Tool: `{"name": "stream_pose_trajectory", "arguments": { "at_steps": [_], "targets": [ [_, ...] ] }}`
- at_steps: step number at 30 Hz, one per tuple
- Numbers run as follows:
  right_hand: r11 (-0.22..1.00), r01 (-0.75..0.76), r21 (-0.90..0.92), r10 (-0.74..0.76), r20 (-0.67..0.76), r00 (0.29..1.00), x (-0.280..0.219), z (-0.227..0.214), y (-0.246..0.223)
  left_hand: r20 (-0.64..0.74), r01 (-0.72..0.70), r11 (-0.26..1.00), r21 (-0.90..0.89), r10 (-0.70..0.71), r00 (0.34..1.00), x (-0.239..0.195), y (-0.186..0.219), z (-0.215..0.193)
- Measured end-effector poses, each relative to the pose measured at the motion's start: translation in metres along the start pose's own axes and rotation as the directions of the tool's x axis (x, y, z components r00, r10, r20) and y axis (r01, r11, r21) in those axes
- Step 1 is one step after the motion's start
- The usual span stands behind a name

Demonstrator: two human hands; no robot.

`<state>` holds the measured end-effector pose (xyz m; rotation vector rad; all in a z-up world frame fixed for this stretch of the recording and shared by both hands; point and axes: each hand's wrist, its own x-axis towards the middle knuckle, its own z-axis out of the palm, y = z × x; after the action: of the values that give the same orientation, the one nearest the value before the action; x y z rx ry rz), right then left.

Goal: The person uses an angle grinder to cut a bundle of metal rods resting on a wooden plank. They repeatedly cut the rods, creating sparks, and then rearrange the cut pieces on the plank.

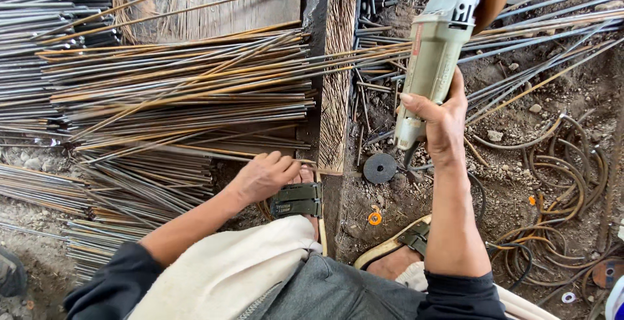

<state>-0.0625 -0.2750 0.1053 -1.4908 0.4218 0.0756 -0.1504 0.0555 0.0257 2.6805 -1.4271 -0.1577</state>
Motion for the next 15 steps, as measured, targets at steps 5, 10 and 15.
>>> {"name": "stream_pose_trajectory", "arguments": {
  "at_steps": [5,10,15],
  "targets": [
    [1.0,-0.003,-0.015,0.003,0.01,1.0,-0.01,0.013,-0.009,-0.01,-0.002,0.996,-0.091,0.002,1.0,0.026,0.019,0.004],
    [0.998,-0.021,-0.058,0.025,0.058,0.998,-0.019,0.032,-0.014,0.108,0.018,0.994,-0.106,-0.007,0.994,0.03,0.012,0.022],
    [0.996,-0.054,-0.073,0.066,0.185,0.981,-0.03,0.053,-0.011,-0.296,0.149,0.988,-0.029,-0.151,0.943,0.032,-0.006,0.056]
  ]
}}
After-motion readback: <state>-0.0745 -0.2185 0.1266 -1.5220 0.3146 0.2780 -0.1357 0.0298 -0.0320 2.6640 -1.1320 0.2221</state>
